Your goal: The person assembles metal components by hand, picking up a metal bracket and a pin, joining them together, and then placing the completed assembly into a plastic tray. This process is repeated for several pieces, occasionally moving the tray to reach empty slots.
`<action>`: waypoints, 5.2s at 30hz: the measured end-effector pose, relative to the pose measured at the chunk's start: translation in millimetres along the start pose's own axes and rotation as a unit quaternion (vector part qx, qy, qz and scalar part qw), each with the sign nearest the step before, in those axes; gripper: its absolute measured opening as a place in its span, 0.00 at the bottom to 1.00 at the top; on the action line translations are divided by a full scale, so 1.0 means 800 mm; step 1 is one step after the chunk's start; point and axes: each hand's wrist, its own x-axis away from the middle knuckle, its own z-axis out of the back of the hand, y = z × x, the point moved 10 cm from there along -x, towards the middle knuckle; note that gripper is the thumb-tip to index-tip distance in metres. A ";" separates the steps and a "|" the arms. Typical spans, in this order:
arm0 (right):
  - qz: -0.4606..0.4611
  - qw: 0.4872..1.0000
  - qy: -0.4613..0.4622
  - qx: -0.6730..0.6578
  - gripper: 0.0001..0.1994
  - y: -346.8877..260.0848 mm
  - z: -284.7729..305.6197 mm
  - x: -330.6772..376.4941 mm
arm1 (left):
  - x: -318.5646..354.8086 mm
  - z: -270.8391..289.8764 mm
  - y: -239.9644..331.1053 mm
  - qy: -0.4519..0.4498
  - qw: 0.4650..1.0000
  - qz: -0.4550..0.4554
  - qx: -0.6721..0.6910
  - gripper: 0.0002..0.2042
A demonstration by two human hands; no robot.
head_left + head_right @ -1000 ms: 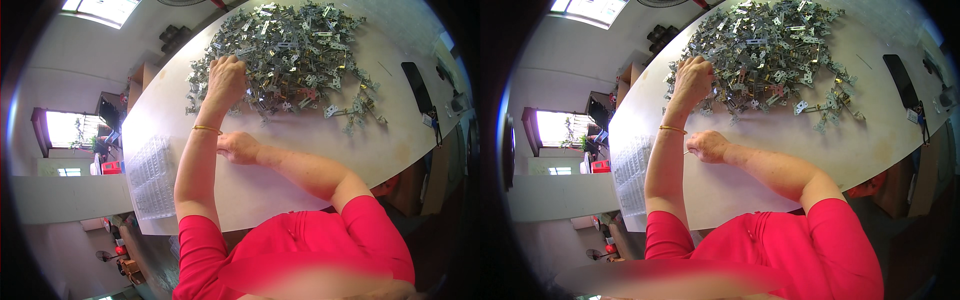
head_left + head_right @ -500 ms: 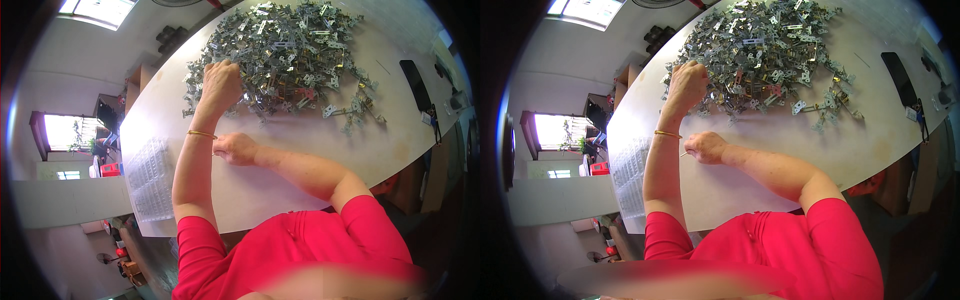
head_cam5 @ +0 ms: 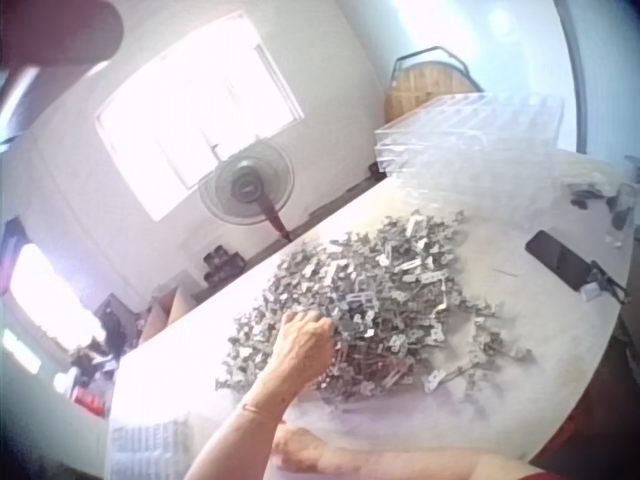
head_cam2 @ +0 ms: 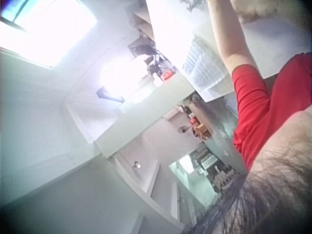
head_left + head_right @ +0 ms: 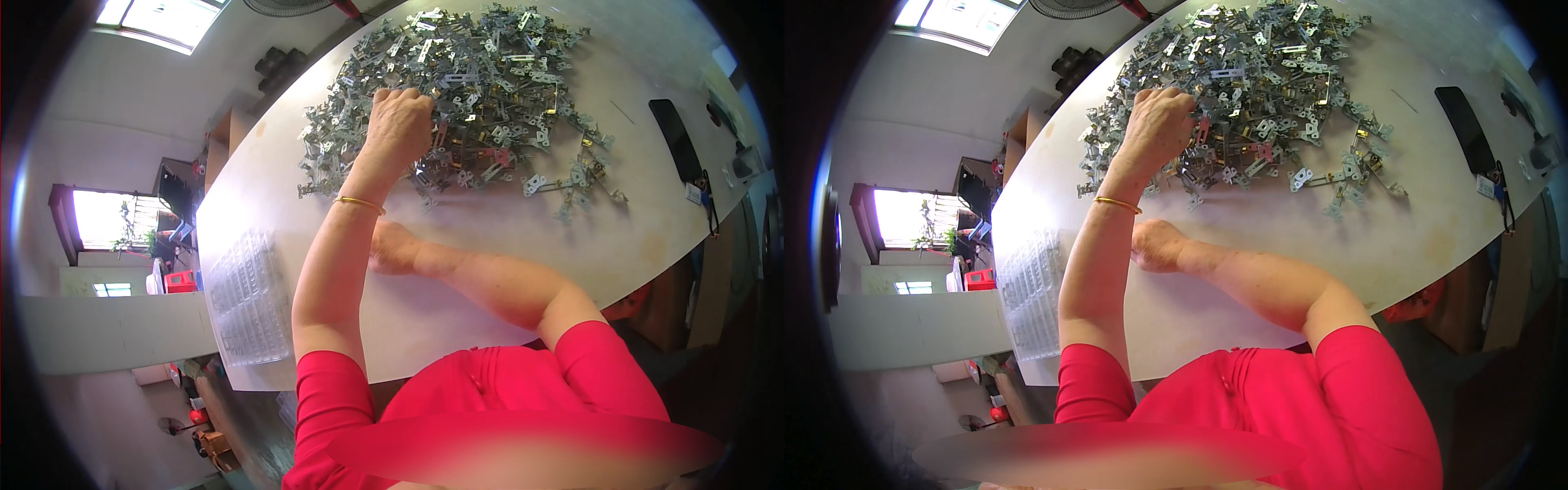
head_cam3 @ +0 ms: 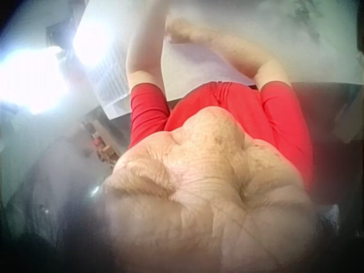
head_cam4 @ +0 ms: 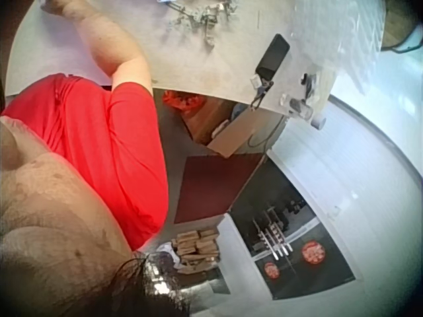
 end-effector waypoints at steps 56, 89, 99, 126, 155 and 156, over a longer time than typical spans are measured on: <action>-0.047 0.997 -0.045 -0.032 0.03 0.000 0.000 0.000 | 0.104 0.008 -0.156 0.133 0.666 0.277 0.680 0.10; -0.042 0.998 -0.040 -0.022 0.02 0.002 -0.001 0.002 | 0.136 0.001 -0.153 0.143 0.627 0.252 0.723 0.10; -0.075 0.995 -0.059 -0.032 0.04 0.004 -0.002 0.002 | 0.174 -0.017 -0.140 0.192 0.588 0.260 0.741 0.09; -0.034 0.998 -0.045 -0.019 0.04 -0.008 0.006 -0.002 | 0.266 -0.068 -0.172 0.237 0.582 0.315 0.711 0.13; -0.281 0.937 0.072 -0.197 0.05 0.050 0.025 0.007 | 0.352 -0.119 -0.127 0.222 0.531 0.385 0.722 0.06; -0.283 0.937 0.072 -0.193 0.05 0.050 0.025 0.007 | 0.352 -0.120 -0.128 0.223 0.530 0.386 0.722 0.06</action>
